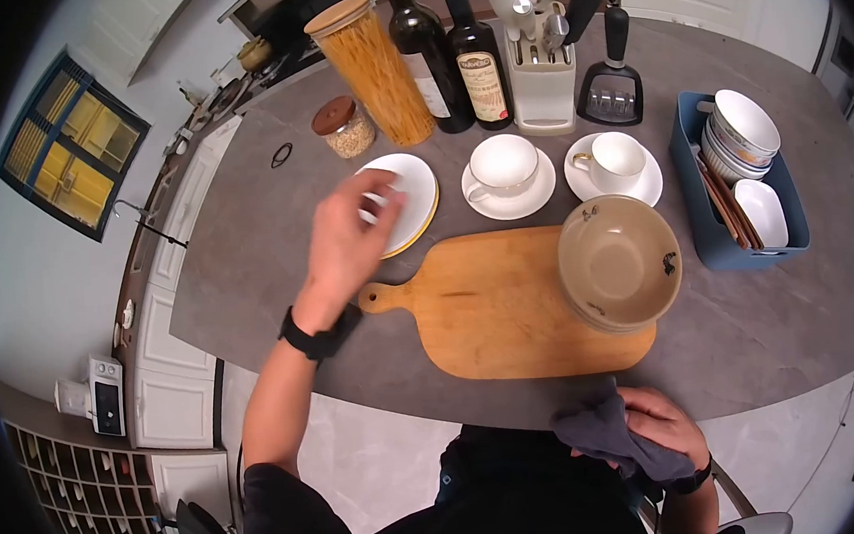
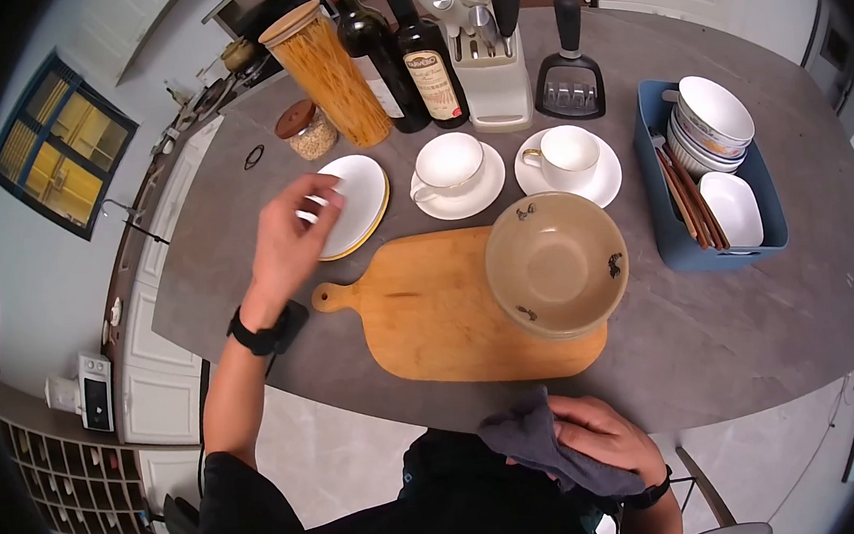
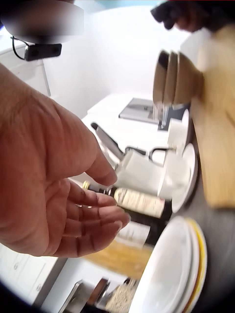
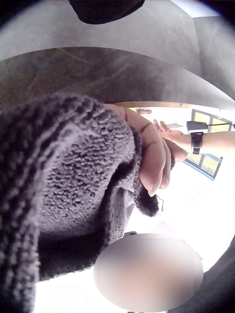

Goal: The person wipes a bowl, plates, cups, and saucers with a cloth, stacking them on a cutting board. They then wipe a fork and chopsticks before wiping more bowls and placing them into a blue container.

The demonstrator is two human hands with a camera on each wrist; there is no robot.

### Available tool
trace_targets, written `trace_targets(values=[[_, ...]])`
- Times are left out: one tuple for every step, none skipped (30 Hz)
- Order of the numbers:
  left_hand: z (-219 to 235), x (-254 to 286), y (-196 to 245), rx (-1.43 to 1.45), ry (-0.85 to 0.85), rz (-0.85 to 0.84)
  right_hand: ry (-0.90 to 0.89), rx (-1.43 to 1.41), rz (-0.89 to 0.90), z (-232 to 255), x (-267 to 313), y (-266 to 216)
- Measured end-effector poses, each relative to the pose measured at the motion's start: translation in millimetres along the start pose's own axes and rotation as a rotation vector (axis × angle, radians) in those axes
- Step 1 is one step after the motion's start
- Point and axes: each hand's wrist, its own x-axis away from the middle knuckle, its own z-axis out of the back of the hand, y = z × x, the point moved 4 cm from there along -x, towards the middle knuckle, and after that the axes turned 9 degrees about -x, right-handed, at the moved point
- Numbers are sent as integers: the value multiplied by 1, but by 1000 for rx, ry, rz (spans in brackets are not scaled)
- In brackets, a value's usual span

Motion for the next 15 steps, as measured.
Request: trace_targets(values=[[-2, 4, 26, 54, -113, 4, 0, 3, -4, -2, 0, 1], [-6, 7, 50, 142, -183, -14, 33, -21, 5, -3, 1, 2], [-11, 9, 73, 229, -250, -31, 66, -44, 14, -3, 2, 3], [-17, 9, 93, 275, -326, -19, 63, -37, 9, -5, 2, 2], [-25, 9, 110, 320, -400, -10, 73, -60, 6, -5, 3, 2], [-35, 8, 120, 340, -368, -80, 83, -81, 3, -5, 4, 1], [-45, 7, 127, 360, -333, -151, 80, -72, 4, -6, 6, 1], [-52, 6, 131, 361, -325, -154, 85, -83, 18, -5, 7, 2], [-59, 4, 136, 327, -369, -187, 91, -97, 34, -4, 7, 2], [-66, 3, 139, 292, -416, -221, 92, -93, 41, -3, 7, 3], [-70, 3, 140, 290, -415, -226, 87, -101, 37, -2, 7, 4], [-70, 1, 142, 324, -366, -244, 80, -111, 33, -2, 7, 5], [-69, 1, 142, 357, -319, -259, 78, -114, 36, -2, 7, 5], [-67, 2, 142, 351, -321, -257, 68, -110, 36, -3, 7, 4], [-59, 2, 141, 376, -328, -206, 56, -106, 37, -4, 6, 4]])
